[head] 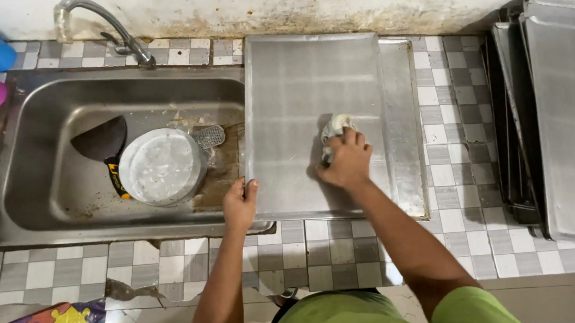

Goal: The person is cleaning metal baking trays by wiping them with a cloth and then stacking them on a counter.

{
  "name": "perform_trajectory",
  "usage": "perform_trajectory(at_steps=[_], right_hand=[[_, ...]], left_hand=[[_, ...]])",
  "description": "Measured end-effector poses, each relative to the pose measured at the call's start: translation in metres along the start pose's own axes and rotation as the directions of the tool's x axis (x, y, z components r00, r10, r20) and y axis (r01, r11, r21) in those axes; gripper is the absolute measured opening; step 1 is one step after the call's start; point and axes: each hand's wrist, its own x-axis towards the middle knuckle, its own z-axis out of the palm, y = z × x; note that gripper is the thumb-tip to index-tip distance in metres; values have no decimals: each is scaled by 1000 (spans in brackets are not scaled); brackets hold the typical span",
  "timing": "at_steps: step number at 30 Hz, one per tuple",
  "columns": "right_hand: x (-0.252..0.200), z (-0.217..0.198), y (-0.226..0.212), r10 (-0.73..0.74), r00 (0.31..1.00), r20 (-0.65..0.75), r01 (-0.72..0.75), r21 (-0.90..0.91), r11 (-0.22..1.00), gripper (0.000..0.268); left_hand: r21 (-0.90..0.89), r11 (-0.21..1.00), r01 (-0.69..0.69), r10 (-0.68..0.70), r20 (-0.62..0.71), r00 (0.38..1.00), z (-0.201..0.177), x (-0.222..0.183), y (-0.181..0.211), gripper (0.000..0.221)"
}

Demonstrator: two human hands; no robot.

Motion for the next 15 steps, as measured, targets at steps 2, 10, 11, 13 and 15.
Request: perform_trajectory(at_steps=[2,10,11,13,15], right_hand=[[12,1,23,-3,999,-33,3,6,1000,54],[3,-7,5,40,999,-8,-40,-9,999,59],[4,-3,13,24,1000,-15,-25,-55,998,50],[6,-3,36,14,999,-31,-17,-96,995,42],[8,-14,68,131,988,-83,-144,-181,973,39]], left_hand=[[13,1000,-6,6,4,1000,-1,-4,7,32],[24,999,25,-25,3,1000,4,-5,5,33],[8,1000,20,-20,-6,1000,5,-2,-2,31],[-4,1000,3,-3,-12,1000,6,1,-7,29],[-8,1000,-14,14,-13,1000,7,-1,-2,26]])
